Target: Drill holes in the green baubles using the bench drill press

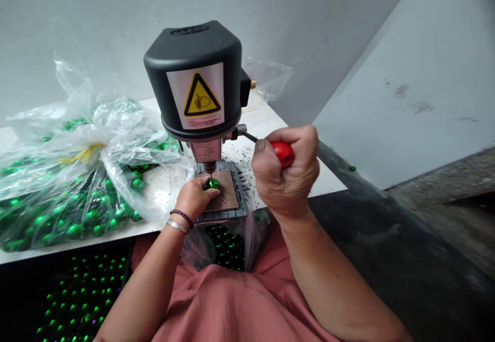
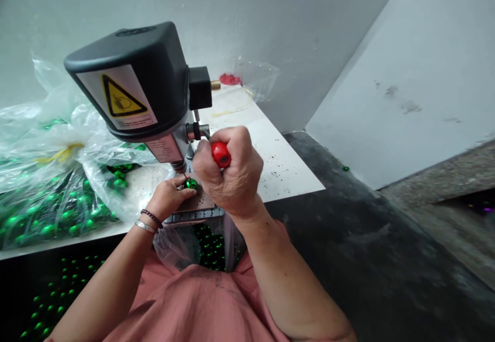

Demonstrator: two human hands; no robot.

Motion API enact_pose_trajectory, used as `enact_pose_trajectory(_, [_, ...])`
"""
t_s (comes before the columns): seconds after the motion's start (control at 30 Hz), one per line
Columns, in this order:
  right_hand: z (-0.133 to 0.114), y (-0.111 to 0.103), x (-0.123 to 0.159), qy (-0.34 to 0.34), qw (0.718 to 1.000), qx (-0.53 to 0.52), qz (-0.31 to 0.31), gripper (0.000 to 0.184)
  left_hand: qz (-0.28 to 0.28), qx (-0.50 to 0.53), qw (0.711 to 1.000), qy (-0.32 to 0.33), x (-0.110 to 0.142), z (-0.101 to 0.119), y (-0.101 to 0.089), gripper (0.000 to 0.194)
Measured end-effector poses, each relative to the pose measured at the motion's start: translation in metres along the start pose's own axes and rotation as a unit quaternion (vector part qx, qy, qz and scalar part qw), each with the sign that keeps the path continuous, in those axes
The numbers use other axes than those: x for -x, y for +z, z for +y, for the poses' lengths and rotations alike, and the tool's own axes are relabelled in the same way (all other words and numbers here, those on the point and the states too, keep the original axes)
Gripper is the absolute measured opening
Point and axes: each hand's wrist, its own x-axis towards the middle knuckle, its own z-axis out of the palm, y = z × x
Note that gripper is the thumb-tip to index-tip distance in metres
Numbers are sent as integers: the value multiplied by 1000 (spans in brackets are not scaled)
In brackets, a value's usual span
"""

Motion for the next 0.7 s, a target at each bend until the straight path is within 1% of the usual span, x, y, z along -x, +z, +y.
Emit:
enact_pose_trajectory(0.23, [2, 0, 14, -13, 1000, 23, 18, 8, 0, -10, 1000, -3, 2, 2, -1, 27])
enact_pose_trajectory(0.37, [5, 1, 19, -17, 1000, 12, 20, 9, 1, -17, 1000, -8, 2, 0, 1, 25])
enact_pose_trajectory(0.57, [8, 5, 32, 21, 999, -42, 27, 13, 10, -21, 1000, -18, 4, 1, 2, 28])
enact_pose_trajectory(0.7, [10, 8, 38, 58, 995, -70, 28, 14, 16, -21, 1000, -13, 6, 3, 1, 23])
